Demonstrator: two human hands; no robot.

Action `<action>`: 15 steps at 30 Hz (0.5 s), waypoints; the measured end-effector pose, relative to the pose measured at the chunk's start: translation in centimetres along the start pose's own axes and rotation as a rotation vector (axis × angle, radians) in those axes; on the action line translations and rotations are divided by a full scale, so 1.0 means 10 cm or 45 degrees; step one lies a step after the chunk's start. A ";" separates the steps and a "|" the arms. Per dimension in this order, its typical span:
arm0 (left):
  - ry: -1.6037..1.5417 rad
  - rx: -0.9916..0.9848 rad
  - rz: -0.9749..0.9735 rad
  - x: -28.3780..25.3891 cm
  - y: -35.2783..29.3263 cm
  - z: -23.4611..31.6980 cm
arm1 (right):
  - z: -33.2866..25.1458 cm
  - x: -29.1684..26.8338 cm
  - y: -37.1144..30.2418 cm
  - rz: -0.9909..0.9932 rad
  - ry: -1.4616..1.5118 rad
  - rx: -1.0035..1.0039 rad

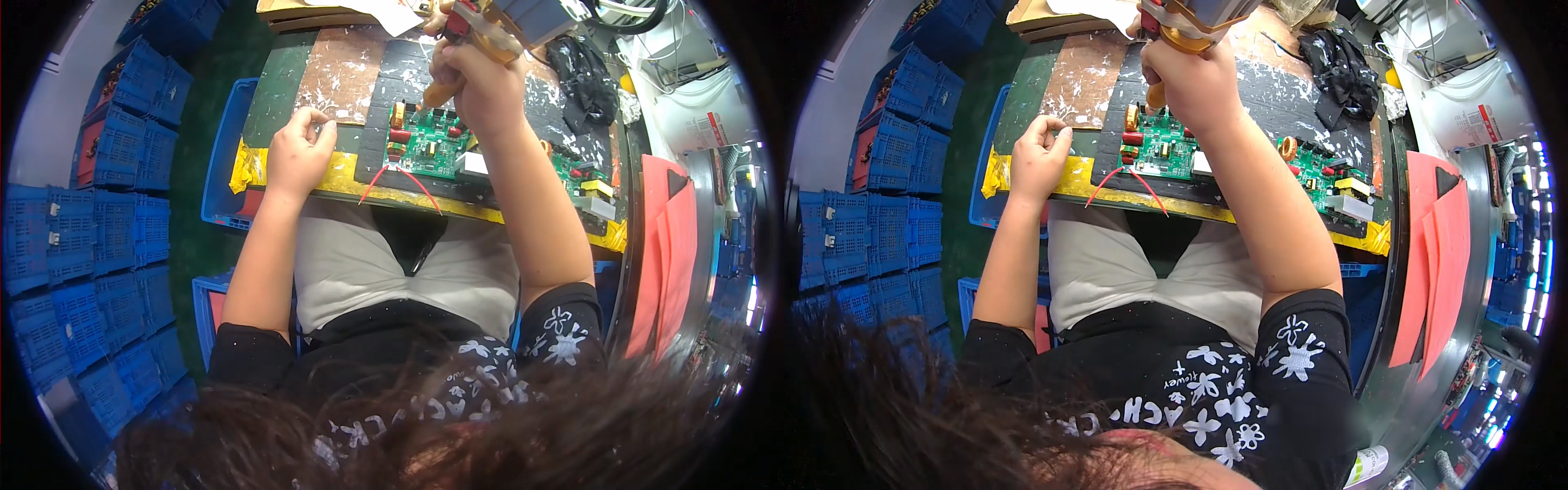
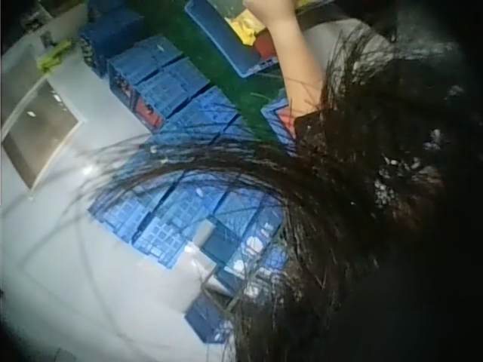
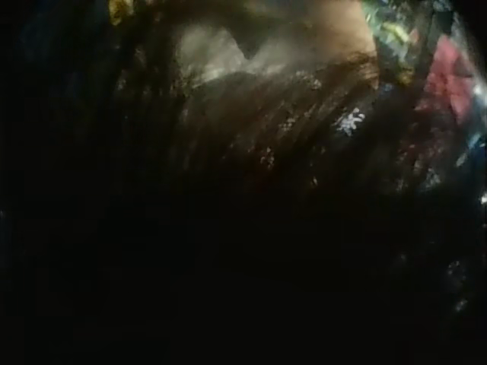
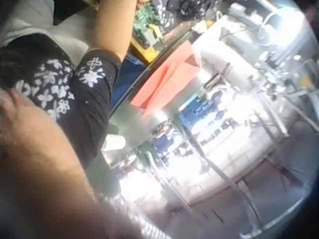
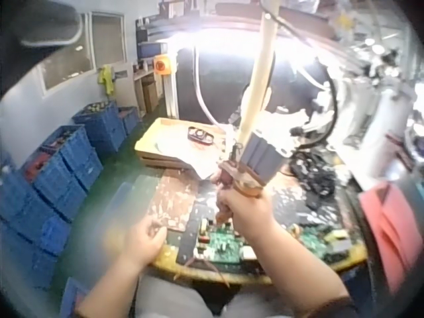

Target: Assembling electronic circuit boards using a handheld pneumatic tool at a workstation.

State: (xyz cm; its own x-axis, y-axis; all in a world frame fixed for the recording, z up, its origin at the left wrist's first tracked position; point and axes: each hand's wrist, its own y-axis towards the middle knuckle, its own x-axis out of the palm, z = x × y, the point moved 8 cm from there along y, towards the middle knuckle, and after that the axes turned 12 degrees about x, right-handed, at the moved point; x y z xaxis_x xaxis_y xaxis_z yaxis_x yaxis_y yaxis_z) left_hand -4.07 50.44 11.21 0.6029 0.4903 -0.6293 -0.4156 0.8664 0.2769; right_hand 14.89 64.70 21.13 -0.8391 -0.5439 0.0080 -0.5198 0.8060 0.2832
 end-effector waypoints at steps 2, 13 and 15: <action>0.020 0.010 -0.007 0.00 0.00 0.00 | 0.03 0.02 -0.01 0.012 0.370 0.163; -0.008 0.055 0.030 -0.01 -0.01 0.06 | -0.06 0.00 -0.05 -0.055 0.326 0.102; -0.006 0.047 0.029 0.00 0.00 0.04 | -0.11 -0.01 -0.04 -0.049 0.323 0.094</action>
State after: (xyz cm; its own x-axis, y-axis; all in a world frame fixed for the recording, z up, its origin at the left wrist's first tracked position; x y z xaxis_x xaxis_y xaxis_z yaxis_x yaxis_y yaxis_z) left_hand -3.76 50.43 11.54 0.5971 0.5103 -0.6189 -0.4040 0.8579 0.3175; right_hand 15.37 64.15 22.06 -0.7564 -0.6078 0.2416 -0.5684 0.7936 0.2170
